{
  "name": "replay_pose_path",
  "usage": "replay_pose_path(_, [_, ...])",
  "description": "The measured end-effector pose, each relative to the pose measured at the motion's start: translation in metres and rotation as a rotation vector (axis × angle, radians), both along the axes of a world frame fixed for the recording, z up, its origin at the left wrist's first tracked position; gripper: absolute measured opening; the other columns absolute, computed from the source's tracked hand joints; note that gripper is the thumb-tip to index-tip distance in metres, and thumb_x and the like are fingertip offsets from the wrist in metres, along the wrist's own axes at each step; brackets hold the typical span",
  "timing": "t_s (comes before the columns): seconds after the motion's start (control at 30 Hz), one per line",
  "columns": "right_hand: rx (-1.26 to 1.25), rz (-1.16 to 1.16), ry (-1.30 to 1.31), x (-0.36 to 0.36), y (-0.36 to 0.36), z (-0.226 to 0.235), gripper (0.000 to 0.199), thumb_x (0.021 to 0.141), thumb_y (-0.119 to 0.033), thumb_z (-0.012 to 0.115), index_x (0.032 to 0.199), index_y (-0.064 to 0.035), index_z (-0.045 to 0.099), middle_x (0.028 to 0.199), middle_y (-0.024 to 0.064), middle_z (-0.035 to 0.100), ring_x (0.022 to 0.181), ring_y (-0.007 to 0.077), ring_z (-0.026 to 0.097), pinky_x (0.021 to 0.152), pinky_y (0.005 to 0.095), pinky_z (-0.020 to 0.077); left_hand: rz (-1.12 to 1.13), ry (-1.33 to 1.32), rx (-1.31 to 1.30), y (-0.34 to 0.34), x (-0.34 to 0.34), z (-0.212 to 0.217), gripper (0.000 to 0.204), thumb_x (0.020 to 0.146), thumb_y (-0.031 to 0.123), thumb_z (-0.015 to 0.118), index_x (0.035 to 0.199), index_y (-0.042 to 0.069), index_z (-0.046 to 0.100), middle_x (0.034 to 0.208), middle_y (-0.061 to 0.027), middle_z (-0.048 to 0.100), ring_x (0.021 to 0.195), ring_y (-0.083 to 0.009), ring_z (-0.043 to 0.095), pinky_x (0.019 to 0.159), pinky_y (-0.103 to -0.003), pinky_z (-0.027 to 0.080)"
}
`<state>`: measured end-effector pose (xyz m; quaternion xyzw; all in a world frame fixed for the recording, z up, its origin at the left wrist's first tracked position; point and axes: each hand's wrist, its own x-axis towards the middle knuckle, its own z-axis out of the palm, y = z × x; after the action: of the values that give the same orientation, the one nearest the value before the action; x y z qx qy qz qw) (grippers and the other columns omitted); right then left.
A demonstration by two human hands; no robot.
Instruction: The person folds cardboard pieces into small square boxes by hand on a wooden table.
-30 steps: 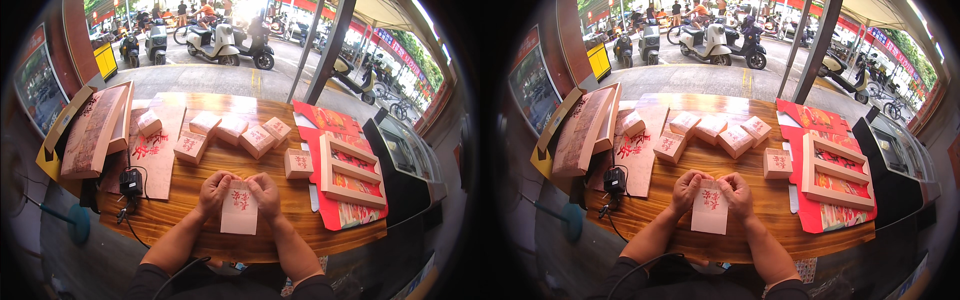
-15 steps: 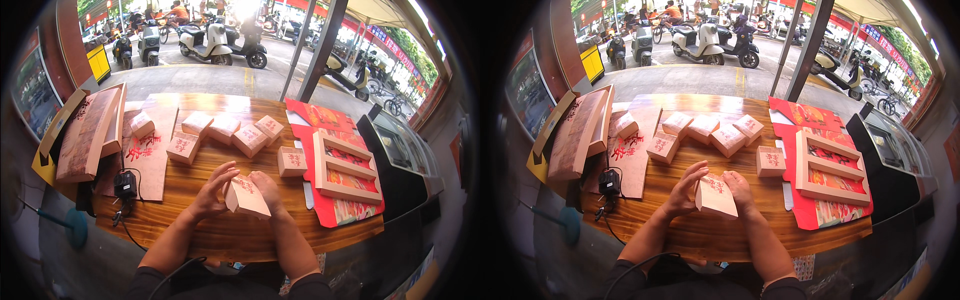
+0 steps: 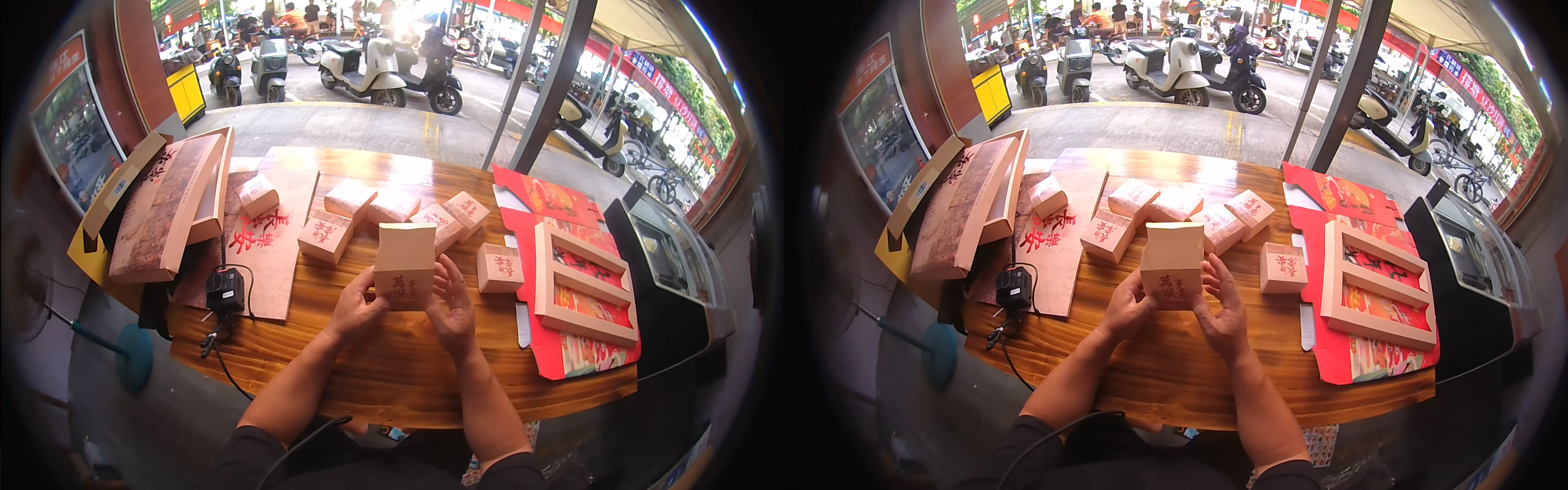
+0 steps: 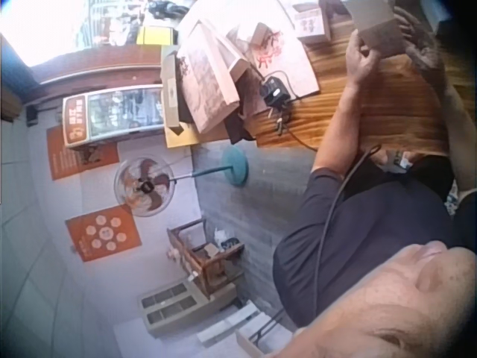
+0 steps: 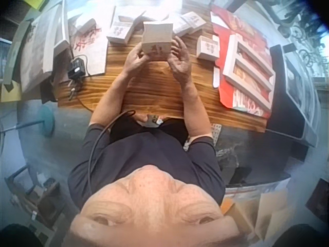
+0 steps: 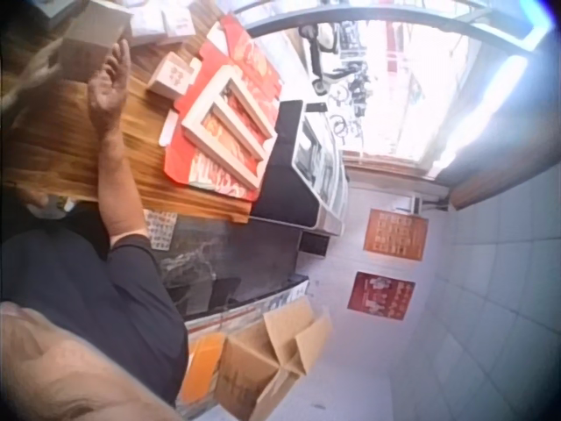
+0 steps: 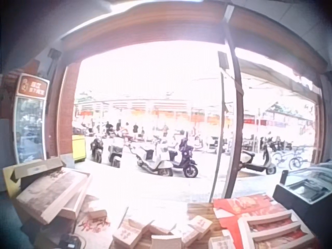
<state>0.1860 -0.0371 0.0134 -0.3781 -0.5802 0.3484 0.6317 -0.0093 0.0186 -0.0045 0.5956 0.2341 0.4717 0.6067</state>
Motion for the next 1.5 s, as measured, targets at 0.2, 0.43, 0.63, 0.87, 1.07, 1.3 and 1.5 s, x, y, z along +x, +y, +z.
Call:
replay_pose_path(0.2, [-0.05,0.063,-0.041,0.001,-0.002,-0.001,0.062,0.089,-0.003,0.065,0.147,-0.0076,0.043,0.123,0.0079,0.052,0.105,0.0151,0.057,0.084,0.029,0.0546,0.082,-0.143,0.075,-0.016,0.008,0.02,0.063,0.093,0.002,0.063,0.149,0.006,0.034,0.132,-0.0106,0.055,0.12,-0.0179,0.056,0.101,-0.034,0.047])
replay_pose_path(0.43, [-0.04,0.064,-0.072,-0.004,-0.005,0.008,0.029,0.092,-0.003,0.063,0.119,-0.0016,0.055,0.124,0.0081,0.047,0.102,0.0147,0.057,0.082,0.0284,0.0558,0.103,-0.012,0.234,-0.007,0.002,0.007,0.034,0.098,0.008,0.059,0.131,0.004,0.05,0.125,-0.0092,0.055,0.11,-0.0134,0.056,0.095,-0.028,0.047])
replay_pose_path(0.63, [-0.177,0.122,0.01,0.0,-0.004,0.003,0.021,0.094,-0.006,0.064,0.113,-0.0014,0.055,0.111,0.0068,0.054,0.094,0.0123,0.058,0.075,0.0249,0.0537,0.077,-0.041,0.024,-0.012,0.007,0.003,0.027,0.102,0.019,0.058,0.124,0.003,0.053,0.108,-0.004,0.061,0.098,-0.0092,0.059,0.085,-0.024,0.049])
replay_pose_path(0.87, [-0.26,0.136,0.078,-0.002,0.0,-0.004,0.022,0.096,-0.008,0.062,0.115,-0.0037,0.055,0.098,0.0025,0.058,0.085,0.0079,0.056,0.072,0.0222,0.0482,0.113,-0.079,0.107,-0.01,0.005,0.007,0.031,0.103,0.022,0.055,0.128,0.002,0.054,0.12,-0.007,0.059,0.108,-0.0121,0.056,0.093,-0.028,0.047])
replay_pose_path(1.07, [-0.099,0.049,0.062,0.004,-0.008,-0.012,0.027,0.095,-0.003,0.061,0.12,-0.0047,0.051,0.103,0.003,0.057,0.089,0.0077,0.056,0.074,0.0215,0.0483,0.166,0.002,0.258,-0.005,0.013,0.008,0.022,0.102,0.017,0.054,0.114,0.0,0.062,0.119,-0.0086,0.057,0.114,-0.0168,0.053,0.101,-0.031,0.041])
replay_pose_path(1.3, [-0.07,0.047,0.101,-0.021,-0.01,0.01,0.032,0.1,-0.01,0.059,0.128,-0.0048,0.045,0.119,0.007,0.059,0.097,0.01,0.059,0.083,0.0237,0.0481,0.193,-0.056,0.203,-0.006,0.003,0.002,0.022,0.103,0.02,0.052,0.11,0.001,0.06,0.111,-0.0068,0.057,0.105,-0.0152,0.054,0.094,-0.03,0.045])
replay_pose_path(1.5, [-0.048,0.089,0.033,-0.012,-0.008,-0.001,0.024,0.1,-0.008,0.058,0.123,-0.0043,0.052,0.126,0.0101,0.057,0.106,0.0128,0.058,0.082,0.0244,0.0519,0.219,-0.053,0.138,-0.009,0.009,0.006,0.022,0.103,0.021,0.052,0.107,0.001,0.061,0.111,-0.0093,0.058,0.103,-0.0175,0.055,0.093,-0.03,0.045])
